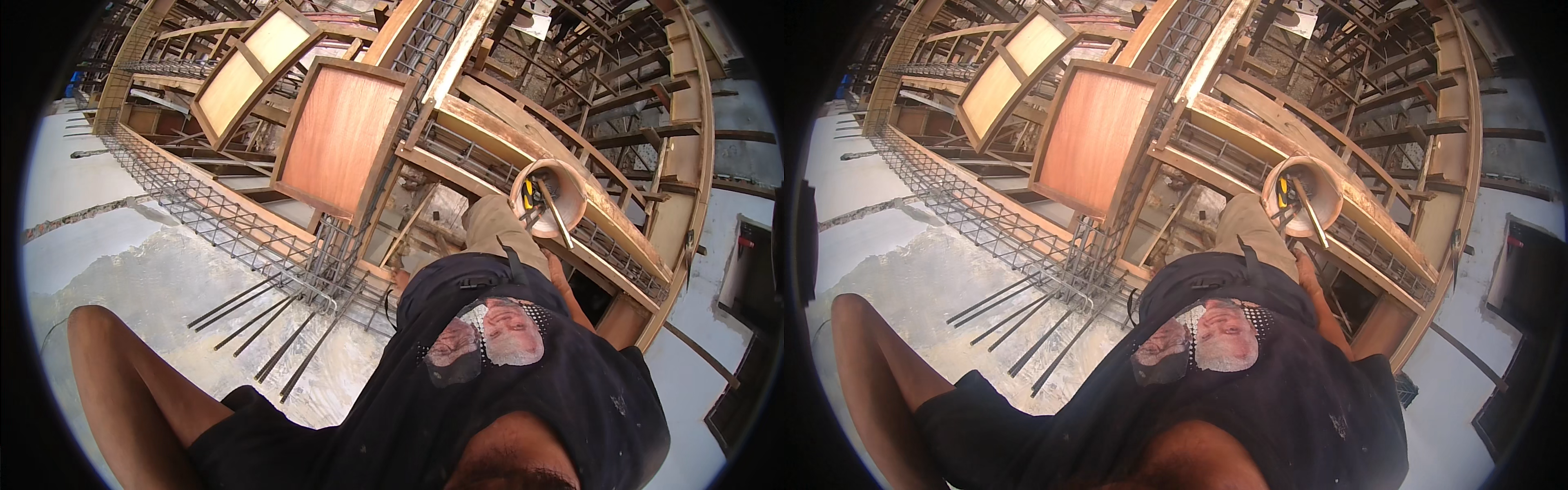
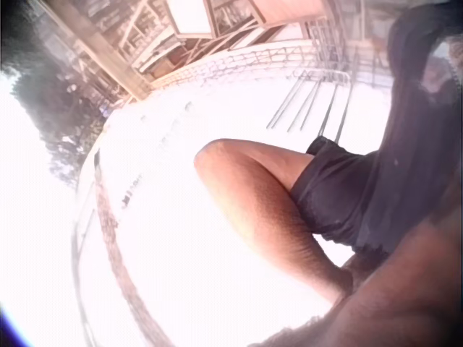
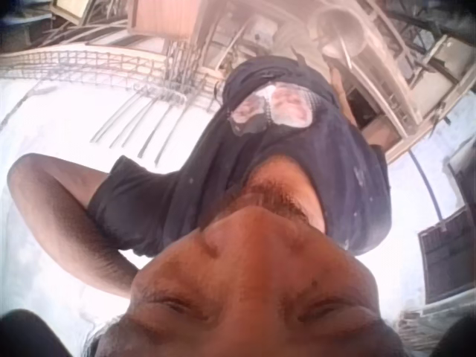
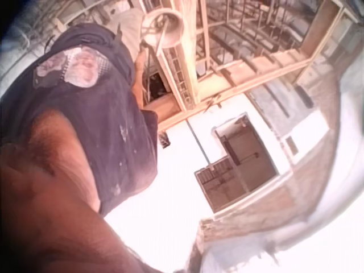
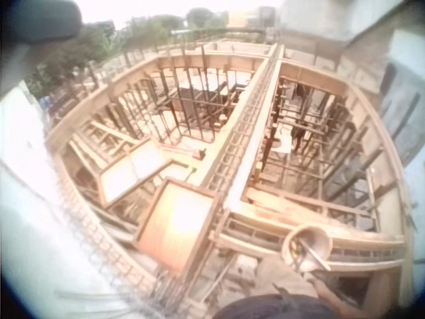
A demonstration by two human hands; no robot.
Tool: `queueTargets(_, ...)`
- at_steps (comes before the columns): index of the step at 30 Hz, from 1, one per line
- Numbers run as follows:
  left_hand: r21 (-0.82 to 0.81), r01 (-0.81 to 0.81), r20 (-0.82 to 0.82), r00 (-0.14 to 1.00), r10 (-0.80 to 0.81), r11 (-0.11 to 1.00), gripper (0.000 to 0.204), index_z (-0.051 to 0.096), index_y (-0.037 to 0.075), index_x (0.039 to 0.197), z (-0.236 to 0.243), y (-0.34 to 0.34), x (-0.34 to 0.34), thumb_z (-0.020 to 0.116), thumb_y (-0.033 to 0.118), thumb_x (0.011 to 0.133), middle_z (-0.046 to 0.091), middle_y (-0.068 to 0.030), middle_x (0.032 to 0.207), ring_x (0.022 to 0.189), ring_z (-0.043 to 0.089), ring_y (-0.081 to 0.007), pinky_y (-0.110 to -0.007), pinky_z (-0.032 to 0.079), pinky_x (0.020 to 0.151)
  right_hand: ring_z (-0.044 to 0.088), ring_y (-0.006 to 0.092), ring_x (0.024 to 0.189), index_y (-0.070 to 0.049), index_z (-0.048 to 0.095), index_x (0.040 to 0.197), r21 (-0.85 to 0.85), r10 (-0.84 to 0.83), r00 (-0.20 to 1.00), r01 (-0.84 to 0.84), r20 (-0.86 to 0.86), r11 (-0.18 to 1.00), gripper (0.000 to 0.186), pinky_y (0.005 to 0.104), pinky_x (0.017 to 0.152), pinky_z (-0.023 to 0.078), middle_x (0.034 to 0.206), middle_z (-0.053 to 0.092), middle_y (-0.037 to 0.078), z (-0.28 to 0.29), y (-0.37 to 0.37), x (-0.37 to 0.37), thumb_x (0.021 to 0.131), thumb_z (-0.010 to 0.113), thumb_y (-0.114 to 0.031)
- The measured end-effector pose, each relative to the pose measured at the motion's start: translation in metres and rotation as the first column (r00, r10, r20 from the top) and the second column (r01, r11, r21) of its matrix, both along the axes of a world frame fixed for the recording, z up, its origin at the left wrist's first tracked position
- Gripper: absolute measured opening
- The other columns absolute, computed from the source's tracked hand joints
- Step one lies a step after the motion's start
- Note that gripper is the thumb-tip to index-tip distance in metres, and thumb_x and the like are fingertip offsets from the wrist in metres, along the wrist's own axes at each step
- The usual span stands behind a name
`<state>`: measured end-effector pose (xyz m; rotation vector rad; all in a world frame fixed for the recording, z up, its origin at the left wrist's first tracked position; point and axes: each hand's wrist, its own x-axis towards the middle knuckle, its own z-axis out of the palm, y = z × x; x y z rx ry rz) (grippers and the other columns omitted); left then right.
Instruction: The person assembles a wooden formwork structure by hammering nails into boards and measuring a curved wooden piece with a tape measure before sawing it.
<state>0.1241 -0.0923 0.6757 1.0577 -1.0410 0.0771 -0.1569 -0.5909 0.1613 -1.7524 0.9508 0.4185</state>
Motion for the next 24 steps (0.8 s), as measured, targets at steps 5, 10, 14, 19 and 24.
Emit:
queueTargets(5,-0.032,-0.003,-0.008,1.0,0.002,0.999,0.041,0.061,0.007,0.117,-0.001,0.005,0.0,0.064,0.042,0.095,0.062,-0.0119,0.112,0.117,0.058,-0.0299,-0.055,0.033,0.115,0.064,0.0362,0.117,0.002,0.064,0.124,0.115,-0.063,0.998,0.06,0.024,0.992,0.045,0.0397,0.099,0.047,0.119,0.068,0.026,-0.028,-0.033,-0.029,0.089,0.068,-0.026)
queueTargets(10,0.002,-0.015,-0.003,1.0,0.015,1.0,0.042,0.061,0.007,0.118,0.003,0.002,-0.005,0.063,0.042,0.095,0.062,-0.012,0.113,0.118,0.057,-0.03,-0.055,0.032,0.116,0.064,0.0355,0.117,0.0,0.064,0.125,0.001,0.146,0.977,-0.147,-0.157,0.989,0.047,0.0402,0.098,0.048,0.121,0.068,0.026,0.012,-0.013,0.002,0.088,0.069,-0.028)
queueTargets(14,-0.035,0.008,0.01,1.0,-0.007,0.999,0.042,0.06,0.007,0.119,0.001,0.007,0.0,0.063,0.042,0.096,0.062,-0.0121,0.114,0.119,0.057,-0.0302,-0.054,0.032,0.116,0.066,0.0348,0.114,-0.001,0.066,0.121,-0.063,0.111,0.987,-0.119,-0.117,0.991,0.045,0.04,0.096,0.049,0.115,0.07,0.025,0.002,-0.032,-0.003,0.088,0.071,-0.03)
queueTargets(19,-0.051,0.086,0.049,0.995,-0.084,0.995,0.043,0.06,0.007,0.121,0.002,-0.005,0.016,0.063,0.042,0.096,0.062,-0.0123,0.115,0.12,0.057,-0.0304,-0.054,0.032,0.117,0.067,0.0325,0.104,-0.003,0.069,0.114,-0.18,0.145,0.982,-0.165,-0.121,0.97,0.039,0.0402,0.091,0.049,0.106,0.071,0.022,0.057,0.004,0.026,0.088,0.074,-0.032)
queueTargets(24,-0.121,0.232,0.126,0.968,-0.217,0.965,0.044,0.059,0.007,0.122,0.001,-0.016,0.052,0.062,0.042,0.096,0.061,-0.0124,0.116,0.12,0.056,-0.0306,-0.053,0.031,0.117,0.068,0.036,0.103,0.001,0.067,0.114,-0.218,0.206,0.969,-0.233,-0.138,0.948,0.039,0.041,0.089,0.05,0.106,0.071,0.023,0.073,0.005,0.036,0.093,0.068,-0.031)
